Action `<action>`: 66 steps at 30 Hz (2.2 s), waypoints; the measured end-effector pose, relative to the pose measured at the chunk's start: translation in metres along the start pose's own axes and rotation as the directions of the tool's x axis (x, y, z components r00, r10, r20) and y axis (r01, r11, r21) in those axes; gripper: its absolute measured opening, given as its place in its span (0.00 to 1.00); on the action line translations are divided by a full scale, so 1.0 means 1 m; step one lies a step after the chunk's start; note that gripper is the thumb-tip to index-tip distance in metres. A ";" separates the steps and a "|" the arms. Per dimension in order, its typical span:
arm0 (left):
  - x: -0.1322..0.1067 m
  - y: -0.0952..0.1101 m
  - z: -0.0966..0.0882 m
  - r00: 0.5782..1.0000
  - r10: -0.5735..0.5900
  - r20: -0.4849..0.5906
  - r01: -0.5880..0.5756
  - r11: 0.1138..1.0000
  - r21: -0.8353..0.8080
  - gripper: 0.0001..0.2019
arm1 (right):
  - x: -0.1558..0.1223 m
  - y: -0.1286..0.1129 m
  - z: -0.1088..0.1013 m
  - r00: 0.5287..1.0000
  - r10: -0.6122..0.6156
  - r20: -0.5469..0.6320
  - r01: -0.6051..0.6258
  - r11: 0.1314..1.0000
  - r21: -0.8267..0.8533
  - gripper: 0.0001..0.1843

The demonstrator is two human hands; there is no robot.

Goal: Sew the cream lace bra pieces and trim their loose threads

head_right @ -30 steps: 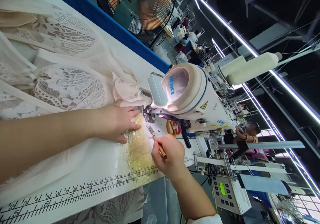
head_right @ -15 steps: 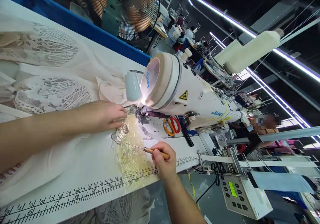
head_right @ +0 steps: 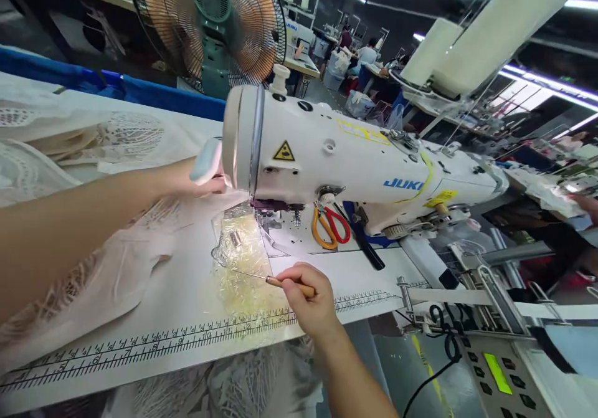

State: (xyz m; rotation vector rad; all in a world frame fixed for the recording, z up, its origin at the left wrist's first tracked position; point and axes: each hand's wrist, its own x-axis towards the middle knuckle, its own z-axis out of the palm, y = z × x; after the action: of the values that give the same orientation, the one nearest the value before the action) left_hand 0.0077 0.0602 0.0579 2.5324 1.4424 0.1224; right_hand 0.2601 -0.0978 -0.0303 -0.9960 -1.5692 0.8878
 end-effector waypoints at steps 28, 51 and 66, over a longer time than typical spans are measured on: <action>-0.067 0.024 0.039 0.971 -0.228 0.071 0.208 0.954 0.218 0.22 | 0.102 -0.042 0.076 0.651 0.618 0.441 0.284 0.341 -0.896 0.40; -0.073 0.016 0.041 0.984 -0.066 0.164 0.036 0.983 0.178 0.23 | 0.106 -0.036 0.079 0.664 0.626 0.409 0.180 0.397 -0.900 0.38; -0.077 0.021 0.039 0.971 -0.036 0.238 -0.053 0.933 0.356 0.24 | 0.104 -0.043 0.077 0.614 0.650 0.448 0.265 0.365 -0.892 0.33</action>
State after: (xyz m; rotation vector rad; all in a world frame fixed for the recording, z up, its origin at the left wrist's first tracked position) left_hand -0.0070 -0.0220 0.0277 2.7129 1.4657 -0.4783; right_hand 0.1652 -0.0225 0.0317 -1.8228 -2.9511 0.5317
